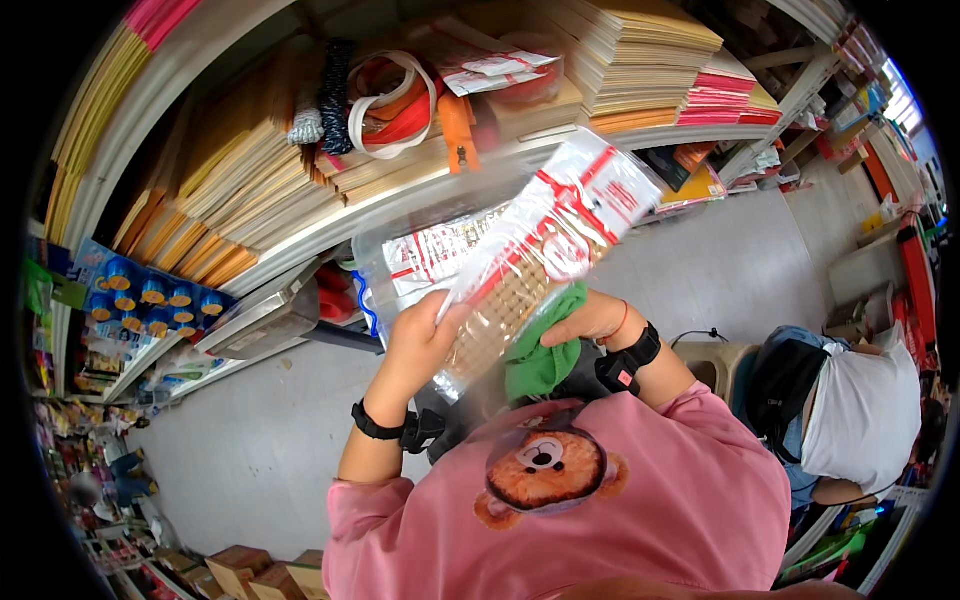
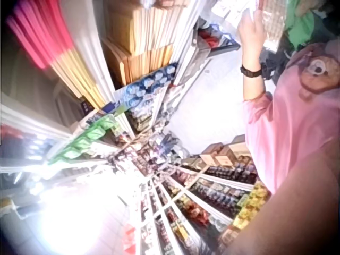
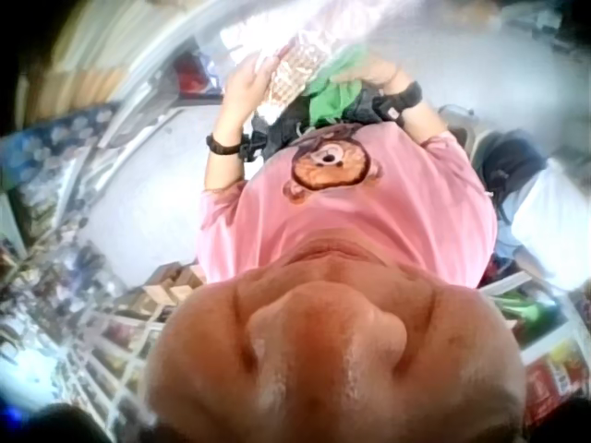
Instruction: The person removes items such as tape rolls, ribbon, and packaged chopsticks from a plastic bin, wipes them with a green cloth, and places them onto a storage shelf.
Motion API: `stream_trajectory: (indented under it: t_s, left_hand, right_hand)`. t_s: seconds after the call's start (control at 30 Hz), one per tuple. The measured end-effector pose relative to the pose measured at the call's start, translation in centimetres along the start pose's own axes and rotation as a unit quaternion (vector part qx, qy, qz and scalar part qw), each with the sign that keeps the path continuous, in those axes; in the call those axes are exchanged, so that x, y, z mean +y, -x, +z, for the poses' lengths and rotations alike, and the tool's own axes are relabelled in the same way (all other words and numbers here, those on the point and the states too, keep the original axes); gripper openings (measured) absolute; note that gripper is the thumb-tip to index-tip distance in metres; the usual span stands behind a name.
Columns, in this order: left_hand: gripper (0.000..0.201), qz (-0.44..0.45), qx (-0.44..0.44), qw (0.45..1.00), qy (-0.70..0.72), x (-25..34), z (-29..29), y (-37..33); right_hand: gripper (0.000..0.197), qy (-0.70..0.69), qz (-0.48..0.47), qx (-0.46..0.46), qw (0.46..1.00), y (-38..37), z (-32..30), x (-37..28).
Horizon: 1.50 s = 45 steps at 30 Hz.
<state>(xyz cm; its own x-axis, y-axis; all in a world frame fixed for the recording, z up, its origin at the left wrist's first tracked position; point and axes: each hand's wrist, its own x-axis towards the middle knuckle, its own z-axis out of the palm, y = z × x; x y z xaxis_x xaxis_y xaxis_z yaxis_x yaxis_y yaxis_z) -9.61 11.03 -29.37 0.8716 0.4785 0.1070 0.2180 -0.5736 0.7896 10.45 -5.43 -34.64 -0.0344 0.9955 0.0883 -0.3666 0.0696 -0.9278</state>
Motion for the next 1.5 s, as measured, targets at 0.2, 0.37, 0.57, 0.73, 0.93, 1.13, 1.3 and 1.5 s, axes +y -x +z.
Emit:
stream_trajectory:
  t_s: [0.2, 0.37, 0.57, 0.73, 0.93, 1.13, 1.3, 1.5]
  left_hand:
    - [0.039, 0.032, -0.054, 0.997, 0.039, 1.3, 0.5, -1.3]
    - [0.055, 0.043, -0.125, 0.987, 0.090, 1.3, 0.5, -1.9]
    - [0.047, 0.006, -0.005, 0.918, 0.397, 2.4, -0.2, -5.0]
    - [0.039, -0.028, 0.021, 0.858, 0.513, 5.7, -2.5, -10.7]
    - [0.034, 0.024, -0.025, 0.784, 0.619, 5.4, -2.8, -13.6]
    - [0.045, -0.017, -0.048, 0.944, 0.325, -0.4, -2.4, -10.6]
    - [0.047, -0.024, -0.209, 0.951, -0.228, -8.9, -0.6, -8.4]
    - [0.048, -0.075, -0.251, 0.914, -0.309, -12.8, 1.8, -7.6]
  right_hand:
    - [0.049, -0.143, -0.053, 0.202, 0.967, -0.4, 0.5, 0.2]
    - [0.045, -0.154, -0.134, 0.267, 0.942, 0.4, -0.3, -0.1]
    - [0.054, -0.077, -0.168, 0.212, 0.960, -0.7, -0.5, -1.4]
    - [0.041, -0.116, -0.120, 0.243, 0.956, -1.5, -0.3, 0.0]
    - [0.035, -0.130, -0.092, 0.246, 0.956, -1.5, -0.1, 0.1]
    - [0.033, -0.121, -0.112, 0.287, 0.944, -1.2, -1.2, 1.3]
    - [0.033, -0.119, -0.099, 0.286, 0.945, -1.1, -1.3, 1.6]
    - [0.034, -0.137, -0.095, 0.284, 0.944, -0.7, -1.6, 1.7]
